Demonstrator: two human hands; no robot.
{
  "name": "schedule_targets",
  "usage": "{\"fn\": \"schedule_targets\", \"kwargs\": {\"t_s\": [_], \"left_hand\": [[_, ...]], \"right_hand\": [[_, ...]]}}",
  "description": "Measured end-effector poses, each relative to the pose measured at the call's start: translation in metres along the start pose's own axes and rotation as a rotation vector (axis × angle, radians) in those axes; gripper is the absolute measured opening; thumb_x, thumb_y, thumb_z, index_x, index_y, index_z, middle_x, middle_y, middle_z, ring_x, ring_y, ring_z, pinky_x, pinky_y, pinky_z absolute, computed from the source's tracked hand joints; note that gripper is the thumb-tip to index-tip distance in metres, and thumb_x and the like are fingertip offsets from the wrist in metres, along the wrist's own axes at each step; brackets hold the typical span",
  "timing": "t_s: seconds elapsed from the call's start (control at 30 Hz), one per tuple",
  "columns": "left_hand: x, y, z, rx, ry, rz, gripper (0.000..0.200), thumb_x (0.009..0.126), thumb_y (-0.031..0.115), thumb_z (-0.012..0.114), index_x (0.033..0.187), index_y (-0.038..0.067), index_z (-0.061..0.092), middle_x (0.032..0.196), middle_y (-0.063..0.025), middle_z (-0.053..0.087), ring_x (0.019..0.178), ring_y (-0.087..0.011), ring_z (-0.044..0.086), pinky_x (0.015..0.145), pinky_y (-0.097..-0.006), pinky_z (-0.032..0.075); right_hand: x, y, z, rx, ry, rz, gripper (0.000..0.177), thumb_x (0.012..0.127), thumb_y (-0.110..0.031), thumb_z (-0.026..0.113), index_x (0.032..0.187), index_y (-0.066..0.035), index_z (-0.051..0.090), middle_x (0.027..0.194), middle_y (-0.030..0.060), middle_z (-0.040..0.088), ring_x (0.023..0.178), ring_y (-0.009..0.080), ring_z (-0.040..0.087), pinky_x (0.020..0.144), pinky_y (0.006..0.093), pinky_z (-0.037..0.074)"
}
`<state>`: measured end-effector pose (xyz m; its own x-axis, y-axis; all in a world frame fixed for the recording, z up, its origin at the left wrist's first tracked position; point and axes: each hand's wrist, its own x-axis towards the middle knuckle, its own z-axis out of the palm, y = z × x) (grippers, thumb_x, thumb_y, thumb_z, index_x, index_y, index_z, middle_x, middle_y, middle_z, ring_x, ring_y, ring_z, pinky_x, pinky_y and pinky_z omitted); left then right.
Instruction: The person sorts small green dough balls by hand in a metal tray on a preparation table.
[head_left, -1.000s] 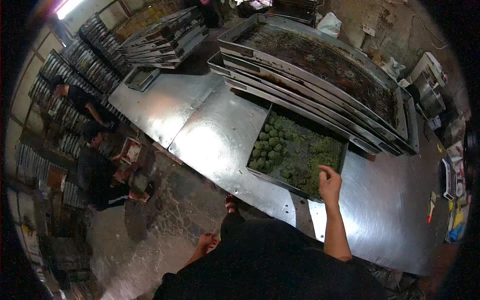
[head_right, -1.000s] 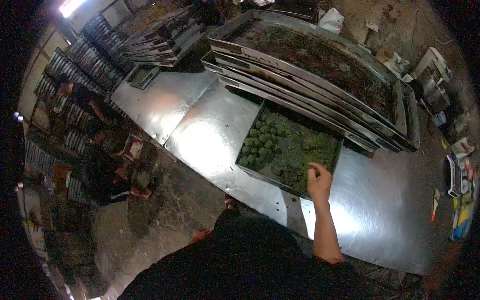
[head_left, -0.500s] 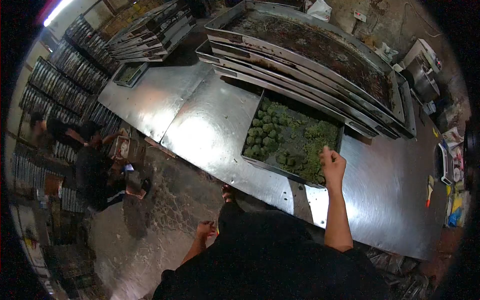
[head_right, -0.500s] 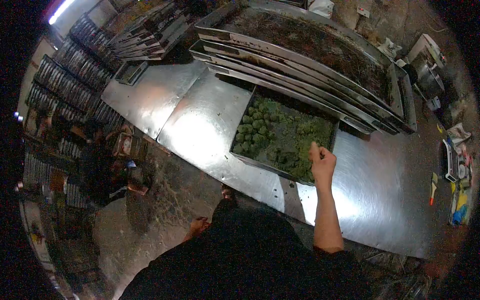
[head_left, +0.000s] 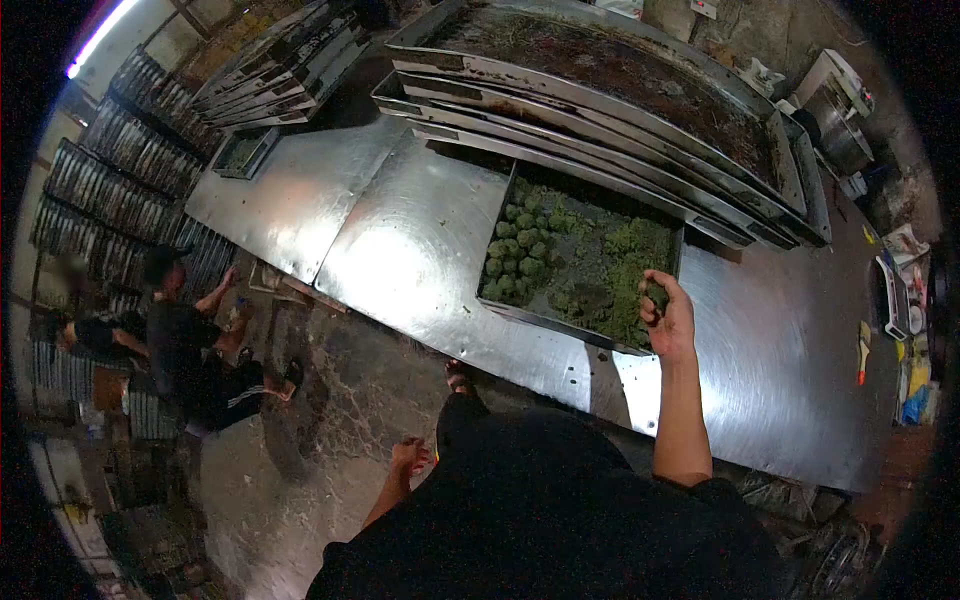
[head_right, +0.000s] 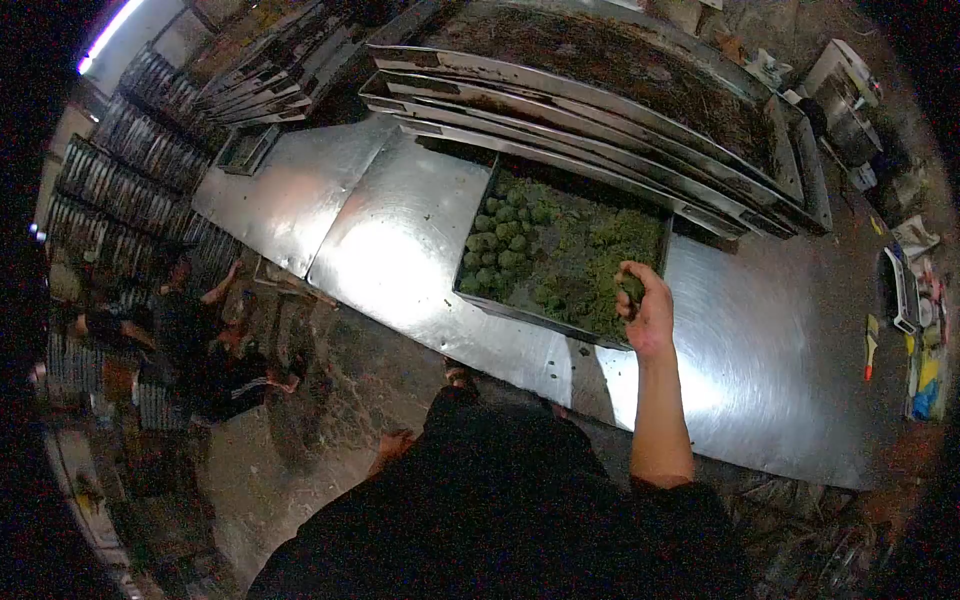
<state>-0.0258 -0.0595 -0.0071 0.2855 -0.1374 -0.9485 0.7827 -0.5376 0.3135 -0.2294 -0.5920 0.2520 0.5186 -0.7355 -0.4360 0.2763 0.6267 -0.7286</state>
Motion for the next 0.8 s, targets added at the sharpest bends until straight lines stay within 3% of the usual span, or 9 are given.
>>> {"fn": "schedule_targets", "kwargs": {"t_s": [0.1,0.13,0.23,0.27,0.3,0.4,0.53,0.7,0.8], "left_hand": [[-0.004,-0.010,0.009,0.408,0.134,0.281,0.026,0.088,0.029,0.054,0.107,0.011,0.057,0.076,-0.0078,0.063,0.059,-0.0193,0.059,0.048,-0.0338,0.042],[0.006,-0.014,0.003,0.413,0.131,0.273,0.026,0.088,0.029,0.054,0.107,0.011,0.057,0.076,-0.0078,0.063,0.059,-0.0193,0.059,0.048,-0.0338,0.042],[0.008,-0.015,-0.001,-0.005,-0.040,0.135,0.025,0.088,0.028,0.055,0.105,0.011,0.058,0.074,-0.0073,0.063,0.060,-0.0194,0.060,0.049,-0.0339,0.042],[-0.024,0.005,0.022,0.184,0.112,0.132,0.024,0.088,0.028,0.054,0.104,0.010,0.058,0.073,-0.0070,0.063,0.060,-0.0191,0.060,0.048,-0.0341,0.042],[-0.045,0.017,0.035,0.374,0.261,0.129,0.024,0.088,0.028,0.054,0.102,0.010,0.059,0.072,-0.0067,0.063,0.059,-0.0188,0.060,0.048,-0.0343,0.042],[-0.031,0.002,0.020,0.303,0.147,0.205,0.022,0.088,0.028,0.055,0.098,0.009,0.059,0.070,-0.0062,0.063,0.057,-0.0181,0.059,0.047,-0.0334,0.041],[-0.002,-0.019,-0.004,-0.042,-0.038,0.100,0.021,0.088,0.028,0.054,0.093,0.009,0.060,0.069,-0.0057,0.062,0.056,-0.0175,0.059,0.047,-0.0321,0.041],[-0.065,0.015,0.032,0.388,0.244,0.159,0.023,0.089,0.029,0.055,0.094,0.008,0.061,0.068,-0.0054,0.062,0.056,-0.0169,0.058,0.047,-0.0316,0.042],[-0.036,-0.004,0.015,0.290,0.174,0.145,0.024,0.088,0.029,0.056,0.100,0.009,0.061,0.068,-0.0055,0.062,0.055,-0.0166,0.058,0.047,-0.0312,0.043]], "right_hand": [[-0.007,0.003,0.015,0.060,-0.018,0.098,0.020,0.085,-0.010,0.056,0.105,-0.004,0.057,0.094,0.0052,0.060,0.059,0.0130,0.051,0.048,0.0237,0.038],[-0.013,0.003,0.031,-0.078,0.040,0.007,0.018,0.082,-0.014,0.059,0.097,-0.003,0.056,0.078,0.0038,0.058,0.056,0.0106,0.048,0.046,0.0211,0.035],[-0.012,-0.004,0.026,0.002,0.054,-0.012,0.017,0.086,-0.022,0.058,0.087,-0.006,0.055,0.071,0.0017,0.054,0.051,0.0098,0.044,0.043,0.0212,0.031],[-0.013,-0.008,0.029,-0.018,0.106,-0.008,0.036,0.090,-0.037,0.054,0.068,-0.009,0.050,0.057,0.0006,0.046,0.041,0.0092,0.034,0.037,0.0226,0.024],[-0.011,-0.004,0.024,-0.019,0.116,-0.003,0.036,0.090,-0.037,0.054,0.068,-0.009,0.050,0.057,0.0006,0.046,0.041,0.0092,0.034,0.037,0.0226,0.024],[-0.007,0.010,0.021,-0.223,0.259,-0.287,0.061,0.091,-0.048,0.049,0.046,-0.011,0.033,0.041,0.0028,0.033,0.034,0.0108,0.032,0.031,0.0278,0.019],[-0.012,0.010,0.025,-0.168,0.129,-0.194,0.052,0.091,-0.047,0.050,0.056,-0.009,0.045,0.051,0.0044,0.044,0.040,0.0115,0.040,0.035,0.0268,0.027],[-0.005,0.018,0.034,-0.174,-0.031,-0.117,0.034,0.091,-0.042,0.052,0.093,-0.008,0.055,0.078,0.0063,0.055,0.056,0.0133,0.051,0.051,0.0239,0.038],[-0.004,0.019,0.053,0.177,0.127,0.087,0.030,0.091,-0.039,0.054,0.082,-0.010,0.053,0.069,0.0056,0.052,0.049,0.0120,0.046,0.043,0.0237,0.034]]}}
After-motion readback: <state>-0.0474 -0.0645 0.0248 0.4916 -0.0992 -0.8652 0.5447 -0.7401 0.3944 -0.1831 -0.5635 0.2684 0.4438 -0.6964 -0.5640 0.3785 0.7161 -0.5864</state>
